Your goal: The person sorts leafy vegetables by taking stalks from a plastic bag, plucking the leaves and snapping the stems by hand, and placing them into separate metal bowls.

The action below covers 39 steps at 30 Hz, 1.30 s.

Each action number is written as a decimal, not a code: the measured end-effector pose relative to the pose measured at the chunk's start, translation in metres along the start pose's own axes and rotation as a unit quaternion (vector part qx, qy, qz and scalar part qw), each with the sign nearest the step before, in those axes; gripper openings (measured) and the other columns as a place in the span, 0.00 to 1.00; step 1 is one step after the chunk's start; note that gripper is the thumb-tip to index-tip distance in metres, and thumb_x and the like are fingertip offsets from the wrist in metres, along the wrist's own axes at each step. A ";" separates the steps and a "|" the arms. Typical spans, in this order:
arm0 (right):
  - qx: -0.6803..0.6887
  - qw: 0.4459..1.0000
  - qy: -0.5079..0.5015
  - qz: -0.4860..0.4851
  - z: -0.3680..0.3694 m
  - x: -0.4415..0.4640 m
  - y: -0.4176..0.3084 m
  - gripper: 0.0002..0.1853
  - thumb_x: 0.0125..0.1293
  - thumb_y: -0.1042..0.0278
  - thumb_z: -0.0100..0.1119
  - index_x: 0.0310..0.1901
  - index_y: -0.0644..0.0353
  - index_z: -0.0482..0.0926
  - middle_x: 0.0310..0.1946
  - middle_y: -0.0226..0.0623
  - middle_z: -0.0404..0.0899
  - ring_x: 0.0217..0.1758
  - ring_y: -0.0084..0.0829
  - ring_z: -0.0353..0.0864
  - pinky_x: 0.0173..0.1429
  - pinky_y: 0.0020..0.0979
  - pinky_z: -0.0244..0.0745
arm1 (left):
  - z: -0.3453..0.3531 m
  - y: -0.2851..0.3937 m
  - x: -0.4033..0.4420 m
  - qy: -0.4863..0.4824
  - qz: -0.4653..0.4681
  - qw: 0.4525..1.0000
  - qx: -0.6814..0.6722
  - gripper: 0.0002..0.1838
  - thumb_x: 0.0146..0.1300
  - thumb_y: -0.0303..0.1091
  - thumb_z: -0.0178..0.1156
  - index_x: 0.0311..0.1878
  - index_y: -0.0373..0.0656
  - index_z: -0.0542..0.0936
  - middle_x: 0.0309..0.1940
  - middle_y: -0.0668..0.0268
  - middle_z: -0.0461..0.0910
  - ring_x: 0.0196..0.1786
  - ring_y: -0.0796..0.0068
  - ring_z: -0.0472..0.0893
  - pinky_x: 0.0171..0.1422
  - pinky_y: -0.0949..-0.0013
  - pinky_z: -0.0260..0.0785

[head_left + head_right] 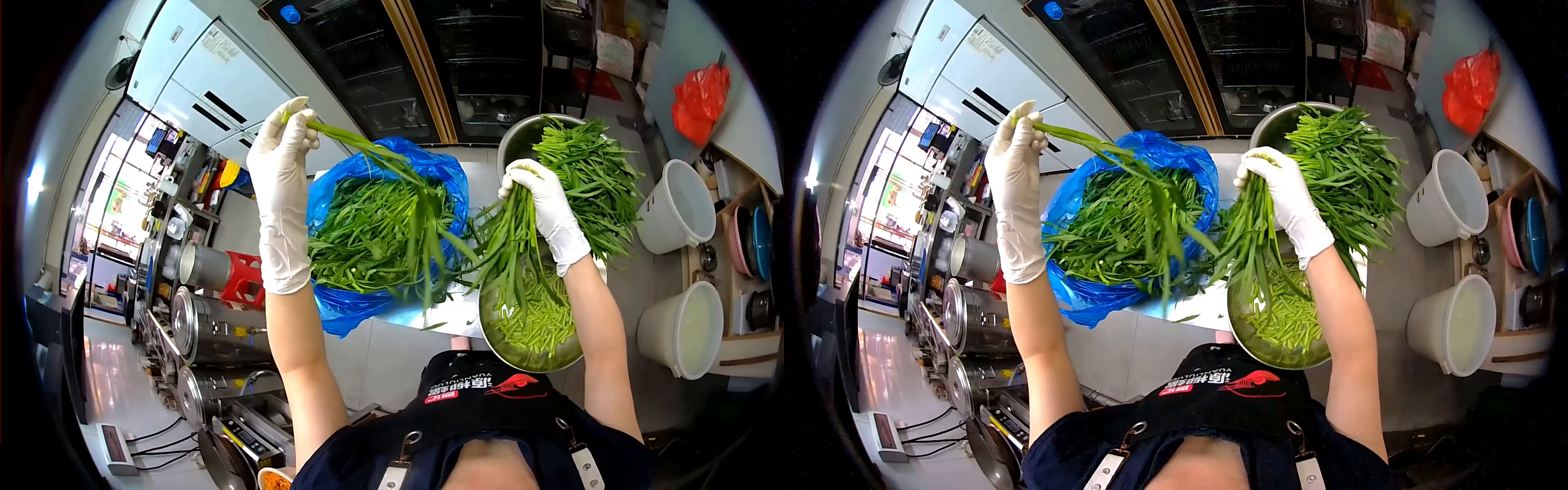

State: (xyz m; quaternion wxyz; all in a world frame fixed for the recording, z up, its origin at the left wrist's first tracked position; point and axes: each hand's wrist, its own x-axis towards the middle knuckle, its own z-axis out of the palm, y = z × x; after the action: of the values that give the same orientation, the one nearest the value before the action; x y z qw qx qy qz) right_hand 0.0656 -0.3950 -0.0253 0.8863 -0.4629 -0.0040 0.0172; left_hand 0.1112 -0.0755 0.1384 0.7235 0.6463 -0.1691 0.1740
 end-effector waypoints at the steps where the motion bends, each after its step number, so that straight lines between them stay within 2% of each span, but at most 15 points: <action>1: -0.008 1.000 -0.005 -0.006 -0.004 -0.001 -0.003 0.04 0.67 0.73 0.56 0.39 0.65 0.77 0.28 0.33 0.78 0.32 0.27 0.80 0.39 0.26 0.77 | -0.003 -0.004 -0.005 0.008 -0.005 1.000 0.002 0.12 0.69 0.30 0.61 0.49 0.31 0.80 0.40 0.61 0.83 0.34 0.80 0.77 0.40 0.77 0.71; 3: -0.041 0.999 0.003 -0.021 -0.005 -0.005 -0.011 0.05 0.65 0.74 0.57 0.39 0.66 0.79 0.26 0.33 0.76 0.27 0.25 0.75 0.36 0.26 0.74 | -0.011 -0.017 -0.015 0.020 -0.024 0.999 -0.008 0.12 0.69 0.31 0.61 0.49 0.31 0.81 0.38 0.63 0.82 0.34 0.81 0.77 0.39 0.77 0.71; 7: -0.090 0.996 -0.017 -0.004 -0.002 -0.008 -0.023 0.06 0.64 0.74 0.59 0.39 0.67 0.81 0.25 0.33 0.76 0.27 0.24 0.75 0.33 0.25 0.71 | -0.029 -0.053 -0.035 0.059 -0.066 0.996 0.030 0.12 0.68 0.33 0.63 0.47 0.32 0.82 0.34 0.65 0.81 0.32 0.81 0.76 0.37 0.78 0.70; 14: -0.212 0.974 -0.084 0.007 0.017 0.000 -0.011 0.07 0.64 0.71 0.63 0.40 0.64 0.82 0.26 0.28 0.78 0.26 0.16 0.75 0.32 0.19 0.71 | -0.045 -0.082 -0.062 0.058 -0.113 0.992 0.011 0.13 0.68 0.36 0.63 0.45 0.33 0.82 0.33 0.67 0.79 0.32 0.81 0.74 0.36 0.77 0.68; 17: -0.295 0.950 -0.103 0.007 0.048 0.001 -0.005 0.07 0.65 0.69 0.63 0.40 0.63 0.83 0.26 0.27 0.78 0.25 0.14 0.74 0.31 0.17 0.71 | -0.041 -0.085 -0.072 0.050 -0.134 0.989 0.034 0.13 0.69 0.36 0.62 0.44 0.33 0.82 0.33 0.67 0.79 0.32 0.81 0.74 0.37 0.78 0.68; 19: -0.280 0.949 -0.147 0.010 0.068 0.004 0.006 0.07 0.64 0.68 0.65 0.40 0.61 0.83 0.27 0.27 0.79 0.26 0.13 0.74 0.30 0.16 0.69 | -0.034 -0.088 -0.077 0.031 -0.147 0.987 0.056 0.12 0.68 0.36 0.62 0.44 0.34 0.82 0.30 0.69 0.79 0.31 0.82 0.75 0.37 0.78 0.68; 21: -0.312 0.934 -0.174 -0.009 0.089 0.010 0.022 0.09 0.61 0.64 0.66 0.36 0.62 0.83 0.26 0.30 0.81 0.29 0.17 0.79 0.33 0.21 0.73 | -0.020 -0.089 -0.082 0.022 -0.143 0.988 0.059 0.12 0.67 0.36 0.63 0.43 0.34 0.83 0.30 0.69 0.80 0.30 0.82 0.75 0.37 0.78 0.69; 23: -0.367 0.909 -0.172 -0.096 0.104 0.017 0.042 0.12 0.58 0.63 0.66 0.38 0.63 0.84 0.30 0.38 0.85 0.32 0.26 0.84 0.39 0.28 0.77 | -0.008 -0.085 -0.087 0.019 -0.162 0.983 0.082 0.11 0.66 0.35 0.64 0.42 0.34 0.84 0.32 0.68 0.81 0.30 0.83 0.77 0.38 0.78 0.70; 24: -0.395 0.892 -0.172 -0.141 0.111 0.018 0.045 0.14 0.57 0.62 0.66 0.40 0.63 0.84 0.34 0.43 0.85 0.37 0.35 0.86 0.45 0.31 0.78 | -0.002 -0.082 -0.090 0.020 -0.169 0.982 0.088 0.12 0.67 0.35 0.64 0.43 0.34 0.83 0.31 0.69 0.81 0.30 0.83 0.76 0.37 0.78 0.69; 25: -0.414 0.880 -0.175 -0.155 0.114 0.019 0.049 0.14 0.57 0.61 0.66 0.41 0.62 0.84 0.35 0.43 0.85 0.38 0.38 0.85 0.46 0.33 0.78 | 0.003 -0.082 -0.091 0.021 -0.175 0.980 0.093 0.12 0.67 0.36 0.64 0.43 0.35 0.83 0.31 0.69 0.80 0.30 0.84 0.75 0.37 0.79 0.68; 27: -0.426 0.863 -0.164 -0.214 0.116 0.018 0.058 0.13 0.57 0.62 0.65 0.40 0.61 0.84 0.36 0.43 0.84 0.38 0.41 0.85 0.46 0.35 0.78 | 0.006 -0.087 -0.094 0.023 -0.163 0.983 0.085 0.11 0.66 0.35 0.65 0.43 0.35 0.83 0.32 0.69 0.81 0.30 0.84 0.76 0.37 0.78 0.69; 30: -0.492 0.832 -0.134 -0.219 0.117 0.017 0.058 0.12 0.57 0.62 0.64 0.38 0.61 0.83 0.35 0.42 0.84 0.38 0.43 0.83 0.44 0.38 0.77 | 0.013 -0.087 -0.099 0.036 -0.173 0.981 0.077 0.11 0.66 0.34 0.65 0.42 0.35 0.84 0.31 0.69 0.81 0.30 0.83 0.76 0.37 0.78 0.68; 33: -0.504 0.826 -0.117 -0.225 0.115 0.016 0.064 0.11 0.56 0.62 0.63 0.36 0.61 0.83 0.32 0.42 0.83 0.36 0.44 0.83 0.41 0.40 0.76 | 0.016 -0.089 -0.102 0.022 -0.180 0.979 0.088 0.10 0.65 0.32 0.65 0.42 0.34 0.84 0.30 0.69 0.81 0.30 0.84 0.74 0.37 0.79 0.66; 35: -0.494 0.835 -0.105 -0.219 0.115 0.015 0.062 0.11 0.57 0.61 0.63 0.36 0.60 0.83 0.30 0.42 0.82 0.33 0.44 0.83 0.40 0.40 0.76 | 0.025 -0.085 -0.110 -0.011 -0.193 0.971 0.139 0.09 0.64 0.29 0.64 0.42 0.32 0.83 0.28 0.70 0.80 0.30 0.85 0.73 0.36 0.79 0.65; 39: -0.459 0.863 -0.109 -0.180 0.106 0.018 0.066 0.11 0.57 0.61 0.64 0.35 0.60 0.84 0.26 0.45 0.81 0.28 0.44 0.81 0.36 0.39 0.75 | 0.026 -0.103 -0.117 -0.003 -0.181 0.972 0.147 0.09 0.64 0.29 0.65 0.43 0.33 0.84 0.28 0.69 0.81 0.29 0.84 0.75 0.35 0.79 0.67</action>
State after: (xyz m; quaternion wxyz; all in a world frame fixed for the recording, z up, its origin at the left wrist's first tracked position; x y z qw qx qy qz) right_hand 0.0793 -0.2690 -0.0191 0.5554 -0.8035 -0.1910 -0.0966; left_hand 0.0557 -0.1161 -0.0042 0.6398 0.7657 -0.0237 0.0612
